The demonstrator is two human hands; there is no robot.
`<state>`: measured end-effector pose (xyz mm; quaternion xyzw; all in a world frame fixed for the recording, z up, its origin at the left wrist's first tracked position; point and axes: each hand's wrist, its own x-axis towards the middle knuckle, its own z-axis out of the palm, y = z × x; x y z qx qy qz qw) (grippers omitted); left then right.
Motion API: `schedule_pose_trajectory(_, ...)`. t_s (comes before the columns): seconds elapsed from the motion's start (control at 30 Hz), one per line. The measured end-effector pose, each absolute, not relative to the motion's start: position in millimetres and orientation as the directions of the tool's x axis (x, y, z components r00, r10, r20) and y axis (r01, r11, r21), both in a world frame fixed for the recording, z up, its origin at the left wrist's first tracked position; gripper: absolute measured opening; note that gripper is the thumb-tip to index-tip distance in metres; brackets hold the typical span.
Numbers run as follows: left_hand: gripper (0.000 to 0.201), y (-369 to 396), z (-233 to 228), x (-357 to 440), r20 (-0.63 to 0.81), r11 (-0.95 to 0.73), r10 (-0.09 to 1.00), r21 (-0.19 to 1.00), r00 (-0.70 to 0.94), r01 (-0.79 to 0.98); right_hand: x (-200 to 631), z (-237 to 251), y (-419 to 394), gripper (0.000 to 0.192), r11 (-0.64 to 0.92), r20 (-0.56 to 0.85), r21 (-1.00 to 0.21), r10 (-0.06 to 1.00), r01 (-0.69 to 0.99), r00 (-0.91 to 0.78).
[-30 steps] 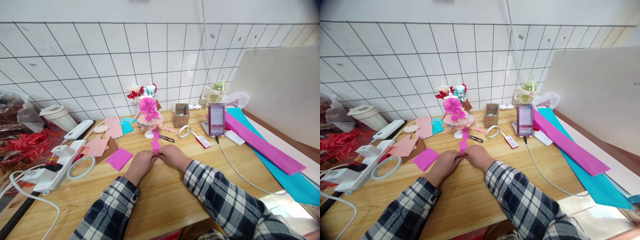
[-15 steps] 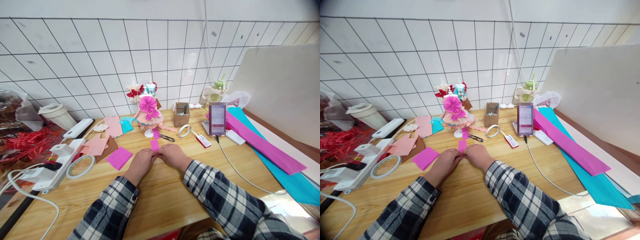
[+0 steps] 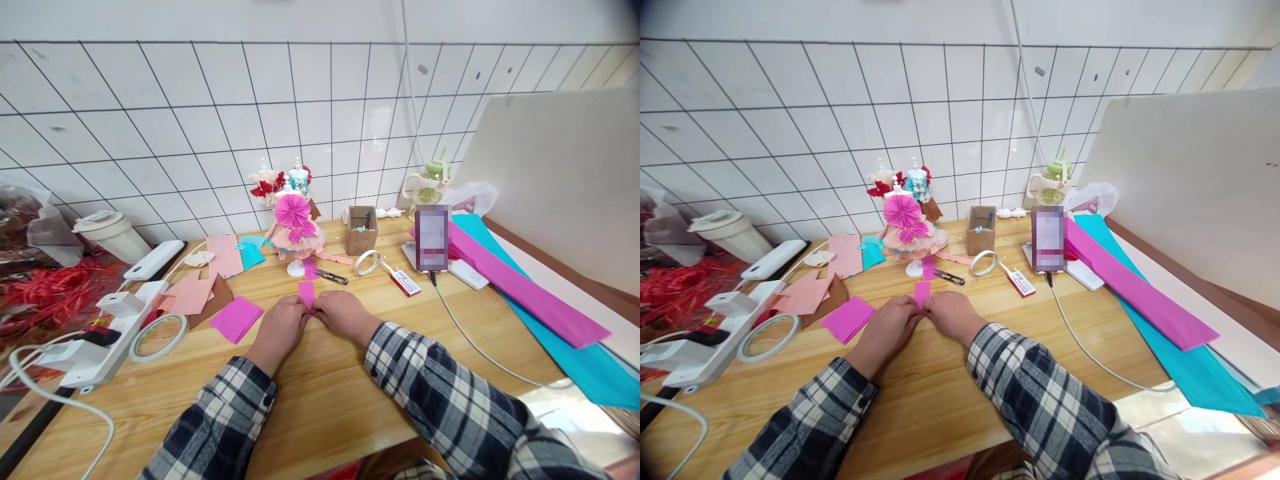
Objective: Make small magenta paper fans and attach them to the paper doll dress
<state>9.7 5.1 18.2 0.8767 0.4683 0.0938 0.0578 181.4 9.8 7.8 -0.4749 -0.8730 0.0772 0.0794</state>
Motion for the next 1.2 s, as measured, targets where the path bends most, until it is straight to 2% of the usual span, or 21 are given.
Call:
schedule_pose_trajectory(0.4, 0.027, 6.7, 17.5, 8.1, 0.064, -0.549, 0.834, 0.193, 0.548, 0.813, 181.6, 9.3, 8.1, 0.02, 0.512, 0.086, -0.205, 0.859, 0.834, -0.506)
schedule_pose_trajectory(0.73, 0.025, 6.5, 14.3, 7.9, 0.158, -0.578, 0.815, 0.159, 0.557, 0.8, 180.2, 9.5, 6.8, 0.025, 0.508, 0.055, -0.201, 0.86, 0.838, -0.508)
schedule_pose_trajectory(0.97, 0.026, 7.6, 14.2, 6.3, 0.104, -0.579, 0.814, 0.194, 0.571, 0.791, 180.6, 9.9, 5.3, 0.024, 0.487, 0.064, -0.233, 0.871, 0.842, -0.486)
schedule_pose_trajectory(1.2, 0.026, 8.2, 12.3, 7.1, 0.096, -0.557, 0.83, 0.202, 0.55, 0.806, 180.1, 6.3, 6.7, 0.027, 0.486, 0.063, -0.211, 0.872, 0.848, -0.485)
